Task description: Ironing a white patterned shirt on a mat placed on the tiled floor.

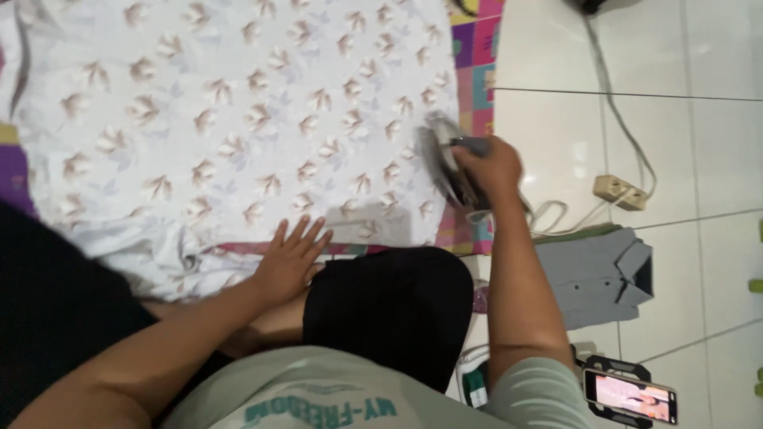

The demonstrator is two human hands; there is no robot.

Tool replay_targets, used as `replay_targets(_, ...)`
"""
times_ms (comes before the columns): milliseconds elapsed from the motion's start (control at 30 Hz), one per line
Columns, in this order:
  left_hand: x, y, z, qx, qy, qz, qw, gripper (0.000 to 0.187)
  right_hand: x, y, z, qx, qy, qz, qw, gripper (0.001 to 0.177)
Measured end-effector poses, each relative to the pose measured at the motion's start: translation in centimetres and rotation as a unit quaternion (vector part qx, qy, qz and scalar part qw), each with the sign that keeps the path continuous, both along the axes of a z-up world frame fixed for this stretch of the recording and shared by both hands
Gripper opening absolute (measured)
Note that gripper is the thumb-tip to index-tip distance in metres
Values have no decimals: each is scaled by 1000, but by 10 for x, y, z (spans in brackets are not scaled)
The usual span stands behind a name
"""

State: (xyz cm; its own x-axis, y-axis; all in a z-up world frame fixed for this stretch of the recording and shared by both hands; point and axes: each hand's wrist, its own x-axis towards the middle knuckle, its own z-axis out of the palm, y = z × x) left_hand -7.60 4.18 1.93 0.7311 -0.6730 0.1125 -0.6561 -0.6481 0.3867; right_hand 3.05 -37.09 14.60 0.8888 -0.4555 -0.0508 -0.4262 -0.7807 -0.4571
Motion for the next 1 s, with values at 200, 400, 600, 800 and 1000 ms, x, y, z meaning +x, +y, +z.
replay_targets(200, -5, 24, 8, -32, 31, -35, 998, 59, 31, 123, -31, -125, 67, 297, 944, 55)
replay_targets(400, -1, 64, 49, -100, 65, -10, 993, 45, -8, 167, -40, -131, 132, 456, 870, 47)
replay_targets(600, -4, 108, 52, -58, -9, 67, 996, 47, -26, 185, -36, -138, 111, 442, 879, 50)
replay_targets(800, -2, 126, 33, -17, -38, 117, 992, 35, -35, 222, -39, -155, 127, 400, 894, 54)
replay_targets(1000, 9, 130, 20, -3, 3, 125, 992, 33, -9, 249, -34, -147, 124, 295, 936, 53)
